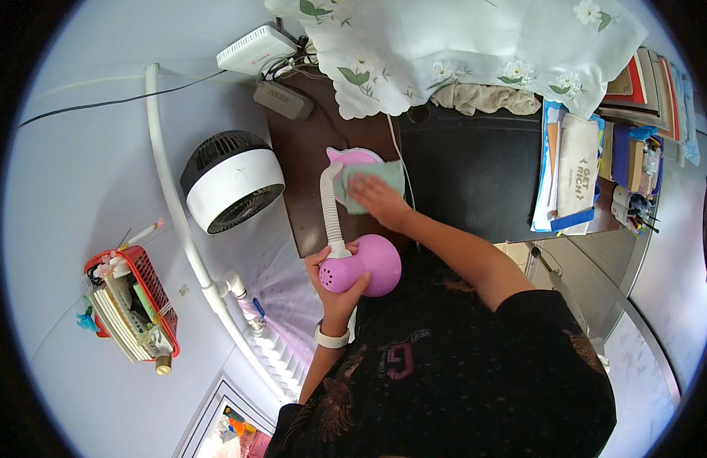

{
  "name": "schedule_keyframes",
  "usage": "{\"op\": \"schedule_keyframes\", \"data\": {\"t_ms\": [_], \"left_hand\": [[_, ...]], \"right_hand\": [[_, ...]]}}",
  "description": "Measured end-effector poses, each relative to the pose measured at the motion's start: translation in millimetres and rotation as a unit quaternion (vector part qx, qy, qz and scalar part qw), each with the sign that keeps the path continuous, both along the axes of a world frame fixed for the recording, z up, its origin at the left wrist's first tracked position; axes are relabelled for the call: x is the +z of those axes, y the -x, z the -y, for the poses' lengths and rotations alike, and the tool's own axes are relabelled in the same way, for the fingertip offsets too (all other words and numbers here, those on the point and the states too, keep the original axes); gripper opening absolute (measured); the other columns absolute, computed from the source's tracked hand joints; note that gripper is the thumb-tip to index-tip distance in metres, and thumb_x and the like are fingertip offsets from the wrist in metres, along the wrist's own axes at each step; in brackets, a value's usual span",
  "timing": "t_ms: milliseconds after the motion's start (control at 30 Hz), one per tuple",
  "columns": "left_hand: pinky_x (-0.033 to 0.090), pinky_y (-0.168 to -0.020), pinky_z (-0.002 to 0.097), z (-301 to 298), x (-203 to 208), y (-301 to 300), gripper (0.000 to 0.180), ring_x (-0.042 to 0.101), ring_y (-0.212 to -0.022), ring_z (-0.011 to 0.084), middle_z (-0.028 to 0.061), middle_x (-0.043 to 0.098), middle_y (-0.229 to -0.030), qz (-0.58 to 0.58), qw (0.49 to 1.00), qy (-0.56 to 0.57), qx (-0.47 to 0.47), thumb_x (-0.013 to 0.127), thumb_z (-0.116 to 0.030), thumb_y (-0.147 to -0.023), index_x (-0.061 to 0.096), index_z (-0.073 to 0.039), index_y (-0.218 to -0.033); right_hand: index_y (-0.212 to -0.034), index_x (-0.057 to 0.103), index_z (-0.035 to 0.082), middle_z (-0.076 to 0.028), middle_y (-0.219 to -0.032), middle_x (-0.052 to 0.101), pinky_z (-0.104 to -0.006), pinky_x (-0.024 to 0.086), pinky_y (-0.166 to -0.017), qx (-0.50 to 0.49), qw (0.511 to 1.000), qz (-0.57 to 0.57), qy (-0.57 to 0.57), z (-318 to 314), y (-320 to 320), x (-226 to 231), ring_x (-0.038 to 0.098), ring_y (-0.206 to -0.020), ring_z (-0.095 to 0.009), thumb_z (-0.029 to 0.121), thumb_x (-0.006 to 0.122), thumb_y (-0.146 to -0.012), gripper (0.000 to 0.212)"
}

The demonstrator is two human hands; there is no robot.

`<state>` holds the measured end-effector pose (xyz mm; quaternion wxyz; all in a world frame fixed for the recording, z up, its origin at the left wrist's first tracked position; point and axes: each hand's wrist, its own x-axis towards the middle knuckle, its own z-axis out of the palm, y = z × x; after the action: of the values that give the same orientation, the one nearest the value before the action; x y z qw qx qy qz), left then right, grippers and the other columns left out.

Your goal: The person wipes various surfaces in a room using a green cloth. They clean a radiator, a wardrobe door, a desk, a chair, and a small table, moving items like a pink lamp and a basket to reach the surfaces underneath.

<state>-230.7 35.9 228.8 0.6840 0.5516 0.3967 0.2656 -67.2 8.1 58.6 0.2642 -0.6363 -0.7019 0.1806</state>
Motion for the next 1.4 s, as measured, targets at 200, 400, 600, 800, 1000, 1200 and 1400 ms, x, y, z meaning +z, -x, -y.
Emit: {"op": "schedule_keyframes", "data": {"t_ms": [200,400,600,800,1000,1200,1400], "left_hand": [[0.042,-0.102,0.0484,-1.0,-0.6,5.0,0.074,0.057,-0.112,0.0295,0.0189,0.058,-0.112,-0.005,1.000,0.004,-0.012,0.076,0.007,-0.069,0.030,-0.010,-0.124],[0.041,-0.103,0.0479,1.1,-4.8,5.0,0.073,0.055,-0.114,0.0298,0.0192,0.057,-0.115,0.013,1.000,0.013,-0.014,0.076,0.006,-0.069,0.030,-0.010,-0.124],[0.040,-0.104,0.0473,2.5,-13.9,6.9,0.076,0.054,-0.116,0.0314,0.0192,0.055,-0.118,0.008,1.000,-0.016,-0.007,0.079,0.000,-0.068,0.030,-0.012,-0.125],[0.043,-0.102,0.0414,-45.7,-31.3,-30.1,0.078,0.055,-0.117,0.0282,0.0189,0.057,-0.122,-0.004,0.998,-0.063,-0.025,0.081,-0.003,-0.067,0.035,-0.011,-0.129],[0.045,-0.096,0.0344,-97.0,-4.4,-125.7,0.068,0.056,-0.108,0.0225,0.0180,0.057,-0.124,0.034,0.997,-0.052,0.046,0.074,0.004,-0.071,0.037,-0.006,-0.127],[0.048,-0.092,0.0329,-118.4,-18.2,-135.6,0.067,0.057,-0.103,0.0190,0.0150,0.058,-0.116,0.002,0.995,-0.085,0.054,0.076,0.003,-0.072,0.039,-0.005,-0.127],[0.045,-0.097,0.0353,-109.5,-16.2,-124.3,0.077,0.054,-0.111,0.0215,0.0163,0.053,-0.125,-0.009,0.994,-0.099,0.048,0.073,0.003,-0.077,0.029,-0.007,-0.140]], "right_hand": [[-0.127,0.053,0.002,-0.017,-0.141,0.046,-0.0446,0.034,-0.109,-0.027,0.996,-0.077,-0.021,22.1,-4.0,-2.7,0.044,-0.130,-0.033,0.003,0.053,-0.080,0.047],[-0.130,0.052,0.002,-0.014,-0.143,0.044,-0.0433,0.040,-0.101,-0.235,0.968,-0.083,0.012,-25.0,3.7,0.6,0.046,-0.125,-0.032,0.001,0.053,-0.077,0.053],[-0.136,0.047,0.004,-0.013,-0.141,0.046,-0.0427,0.039,-0.101,0.010,0.997,-0.036,0.074,33.0,74.8,-49.3,0.047,-0.124,-0.032,0.026,0.052,-0.085,0.056],[-0.133,0.051,0.004,-0.011,-0.145,0.044,-0.0433,0.040,-0.100,-0.127,0.986,0.003,0.104,-19.0,37.1,-28.8,0.042,-0.130,-0.026,0.029,0.055,-0.084,0.055],[-0.133,0.050,0.007,-0.011,-0.138,0.050,-0.0414,0.037,-0.106,-0.049,0.979,-0.198,-0.008,-81.1,-47.4,-28.2,0.047,-0.127,-0.030,0.026,0.058,-0.082,0.055],[-0.134,0.049,0.007,-0.009,-0.140,0.048,-0.0434,0.029,-0.115,0.012,0.996,0.047,-0.069,-40.9,-83.1,6.2,0.039,-0.136,-0.029,0.007,0.055,-0.082,0.053],[-0.133,0.050,0.006,-0.011,-0.151,0.035,-0.0451,0.023,-0.117,0.016,0.993,0.039,0.111,129.2,-112.9,-20.9,0.030,-0.141,-0.028,0.004,0.054,-0.082,0.051]]}}
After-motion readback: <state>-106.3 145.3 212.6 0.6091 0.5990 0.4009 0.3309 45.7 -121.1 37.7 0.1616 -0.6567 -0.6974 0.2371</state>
